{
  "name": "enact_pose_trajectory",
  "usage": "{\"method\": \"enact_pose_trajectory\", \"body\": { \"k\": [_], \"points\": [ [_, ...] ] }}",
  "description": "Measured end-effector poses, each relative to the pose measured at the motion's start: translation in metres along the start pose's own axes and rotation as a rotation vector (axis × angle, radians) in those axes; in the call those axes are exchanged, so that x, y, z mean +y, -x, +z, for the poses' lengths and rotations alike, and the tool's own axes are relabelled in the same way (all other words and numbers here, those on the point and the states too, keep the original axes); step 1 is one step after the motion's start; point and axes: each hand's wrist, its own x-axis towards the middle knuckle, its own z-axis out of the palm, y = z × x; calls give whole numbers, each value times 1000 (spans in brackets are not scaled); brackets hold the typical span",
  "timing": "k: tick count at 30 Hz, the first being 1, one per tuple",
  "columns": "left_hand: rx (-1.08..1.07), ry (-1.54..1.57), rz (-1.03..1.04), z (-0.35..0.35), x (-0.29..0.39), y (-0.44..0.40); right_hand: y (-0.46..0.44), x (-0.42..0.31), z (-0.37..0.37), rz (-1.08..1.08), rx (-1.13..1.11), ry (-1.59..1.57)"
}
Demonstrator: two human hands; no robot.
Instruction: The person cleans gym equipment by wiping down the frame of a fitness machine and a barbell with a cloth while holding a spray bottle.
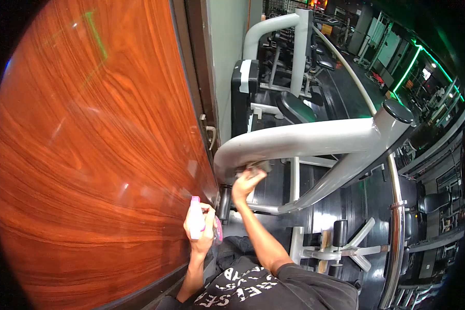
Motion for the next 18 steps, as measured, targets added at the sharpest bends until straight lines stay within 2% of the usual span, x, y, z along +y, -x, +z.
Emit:
{"method": "enact_pose_trajectory", "body": {
  "k": [3, 5, 7, 9, 11, 13, 15, 18],
  "points": [
    [66, 26, 1, -4, -5, -1, 44, 67, -8, -199, -244, 160],
    [67, 51, -11, -5, -7, -1, 51, 103, -27, -47, -380, 164],
    [86, 67, -25, -2, -4, -2, 49, 104, -49, 166, -488, 135],
    [103, 78, -39, -3, -5, -4, 36, 100, -62, 204, -556, 167],
    [93, 11, -10, -7, -10, -2, 22, 81, -67, 22, -509, 165],
    [98, 23, -26, -8, -9, -1, 7, 66, -76, -274, -618, 149],
    [105, 39, -30, -7, -10, -2, -4, 56, -71, -568, -537, 80],
    [101, 23, -37, -9, -13, -1, -13, 30, -54, -711, -461, 60]
  ]
}}
